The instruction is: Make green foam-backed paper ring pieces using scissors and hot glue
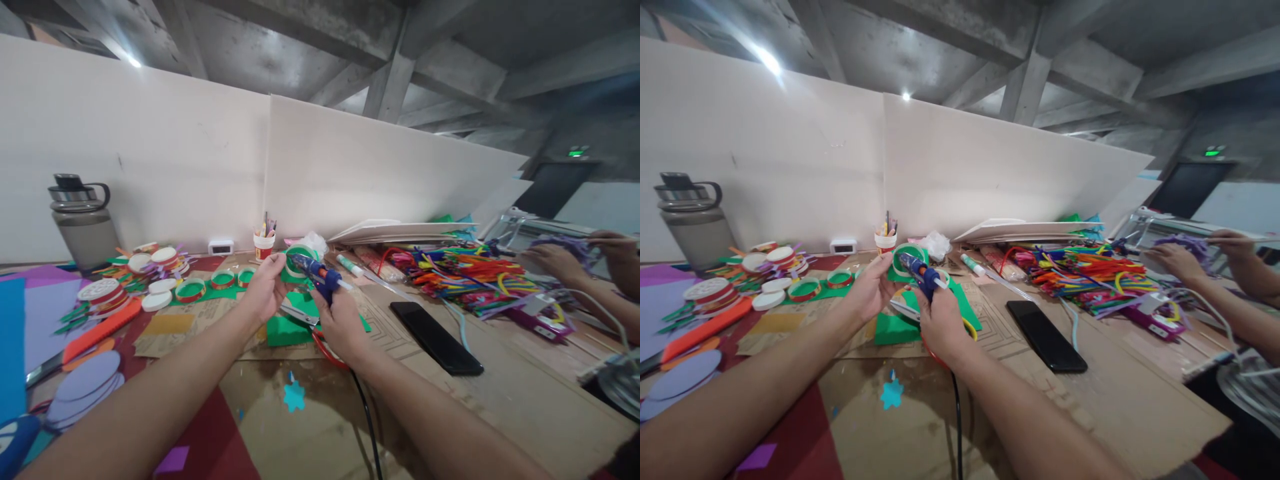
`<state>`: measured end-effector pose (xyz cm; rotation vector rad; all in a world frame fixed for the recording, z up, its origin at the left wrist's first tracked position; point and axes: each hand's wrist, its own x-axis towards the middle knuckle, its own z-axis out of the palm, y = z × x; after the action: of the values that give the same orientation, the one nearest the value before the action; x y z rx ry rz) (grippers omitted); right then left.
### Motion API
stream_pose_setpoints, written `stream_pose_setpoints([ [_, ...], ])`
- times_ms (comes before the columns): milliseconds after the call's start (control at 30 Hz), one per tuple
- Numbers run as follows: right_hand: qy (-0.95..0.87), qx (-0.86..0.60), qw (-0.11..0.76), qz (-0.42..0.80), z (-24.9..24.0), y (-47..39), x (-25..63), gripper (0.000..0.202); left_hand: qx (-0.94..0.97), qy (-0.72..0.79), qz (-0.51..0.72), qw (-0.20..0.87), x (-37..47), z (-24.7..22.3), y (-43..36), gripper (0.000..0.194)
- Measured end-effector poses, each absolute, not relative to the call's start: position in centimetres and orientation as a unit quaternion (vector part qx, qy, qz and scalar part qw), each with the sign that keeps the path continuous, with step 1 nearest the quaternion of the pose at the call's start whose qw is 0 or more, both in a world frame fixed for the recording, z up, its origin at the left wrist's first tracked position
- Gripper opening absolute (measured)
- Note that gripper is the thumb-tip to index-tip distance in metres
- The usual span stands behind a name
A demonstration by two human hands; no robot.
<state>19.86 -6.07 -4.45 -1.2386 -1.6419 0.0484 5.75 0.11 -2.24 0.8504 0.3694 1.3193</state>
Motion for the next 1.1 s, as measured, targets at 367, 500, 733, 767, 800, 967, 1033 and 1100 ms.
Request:
stream_pose_setpoints([
  [367, -0.670, -0.530, 0.519, 0.013, -4.2, -6.3, 20.0, 0.036, 0.406, 0.166, 0.590, 0.678, 6.1, -2.2, -0.4, 0.024],
  [500, -0.659, -0.538, 0.526, 0.010, -4.1, -6.5, 20.0, 0.035, 0.406, 0.163, 0.597, 0.672, 6.3, -2.2, -0.6, 0.025],
  [733, -0.627, -0.555, 0.546, 0.015, -4.2, -6.1, 20.5, 0.034, 0.400, 0.167, 0.593, 0.679, 6.4, -2.3, -0.8, 0.027],
  [767, -0.629, -0.553, 0.546, 0.015, -4.2, -6.0, 20.5, 0.034, 0.404, 0.166, 0.590, 0.679, 6.4, -2.5, -0.7, 0.028],
  [800, -0.633, -0.551, 0.543, 0.015, -4.2, -6.0, 20.5, 0.035, 0.411, 0.163, 0.586, 0.679, 6.3, -2.6, -0.6, 0.030],
  [967, -0.665, -0.535, 0.520, 0.022, -4.3, -6.2, 20.1, 0.034, 0.428, 0.134, 0.565, 0.693, 5.9, -2.9, 0.3, 0.036],
  [1033, -0.670, -0.530, 0.520, 0.011, -4.4, -6.2, 20.0, 0.034, 0.417, 0.134, 0.572, 0.693, 5.9, -2.9, 0.4, 0.036],
  [1100, -0.667, -0.530, 0.523, 0.003, -4.4, -6.2, 20.0, 0.033, 0.412, 0.138, 0.578, 0.691, 5.9, -3.0, 0.5, 0.037],
])
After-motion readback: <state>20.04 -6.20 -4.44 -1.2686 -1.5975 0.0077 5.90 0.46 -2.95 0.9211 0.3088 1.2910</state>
